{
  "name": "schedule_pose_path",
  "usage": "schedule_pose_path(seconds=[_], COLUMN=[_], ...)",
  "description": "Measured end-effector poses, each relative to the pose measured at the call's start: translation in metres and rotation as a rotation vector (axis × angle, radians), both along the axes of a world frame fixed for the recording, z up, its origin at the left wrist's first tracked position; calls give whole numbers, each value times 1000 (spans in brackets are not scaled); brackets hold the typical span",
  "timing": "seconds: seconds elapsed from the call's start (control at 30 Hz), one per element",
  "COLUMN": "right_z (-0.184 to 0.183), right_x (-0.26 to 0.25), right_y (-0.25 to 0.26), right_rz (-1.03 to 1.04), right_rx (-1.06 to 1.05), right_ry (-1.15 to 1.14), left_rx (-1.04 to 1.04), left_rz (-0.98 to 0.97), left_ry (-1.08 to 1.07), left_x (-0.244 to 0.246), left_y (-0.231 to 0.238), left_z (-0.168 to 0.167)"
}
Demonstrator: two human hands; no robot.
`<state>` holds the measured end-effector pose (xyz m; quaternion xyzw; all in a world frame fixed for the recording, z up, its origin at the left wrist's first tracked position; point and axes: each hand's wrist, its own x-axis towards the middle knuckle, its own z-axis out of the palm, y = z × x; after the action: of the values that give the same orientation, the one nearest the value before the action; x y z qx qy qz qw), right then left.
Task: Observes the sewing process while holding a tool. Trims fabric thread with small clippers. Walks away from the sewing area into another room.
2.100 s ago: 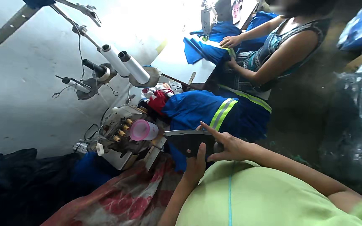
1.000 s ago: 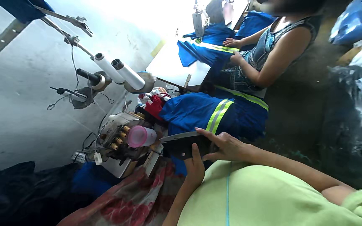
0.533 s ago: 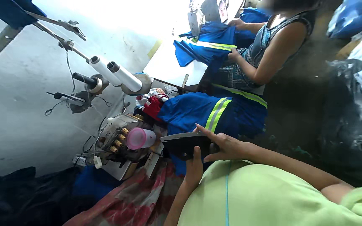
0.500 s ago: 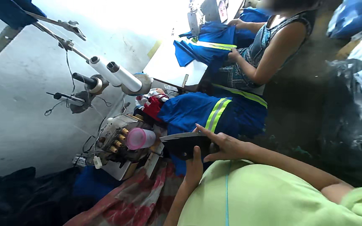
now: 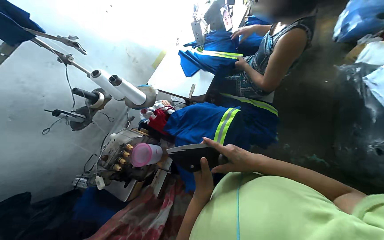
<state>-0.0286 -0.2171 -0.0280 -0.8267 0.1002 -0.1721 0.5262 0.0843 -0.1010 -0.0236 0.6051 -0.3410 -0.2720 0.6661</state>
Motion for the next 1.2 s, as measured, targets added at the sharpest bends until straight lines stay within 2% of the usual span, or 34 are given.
schedule_pose_path(seconds=[0.2, 0.47, 0.73, 0.87, 0.97, 1.07, 1.2], right_z=[0, 6, 7, 11, 9, 5, 10], right_x=[-1, -4, -4, -6, -5, -5, -13], right_y=[1, 2, 5, 3, 0, 1, -7], right_rz=[-32, -33, -46, -79, -92, -157, -117], right_rx=[-25, -79, -132, -181, -58, 158, 478], right_ry=[-27, 2, -6, 5, 3, -37, -4], left_rx=[122, -1, 16, -71, -69, 7, 29], left_rz=[72, 47, 123, 85, 36, -47, -131], left_ry=[7, -33, -12, -55, -50, -16, 151], left_x=[-7, -4, -9, -4, 1, 12, 15], left_y=[0, 0, -2, -4, -5, -8, -15], left_z=[9, 0, 8, -3, -4, -6, -2])
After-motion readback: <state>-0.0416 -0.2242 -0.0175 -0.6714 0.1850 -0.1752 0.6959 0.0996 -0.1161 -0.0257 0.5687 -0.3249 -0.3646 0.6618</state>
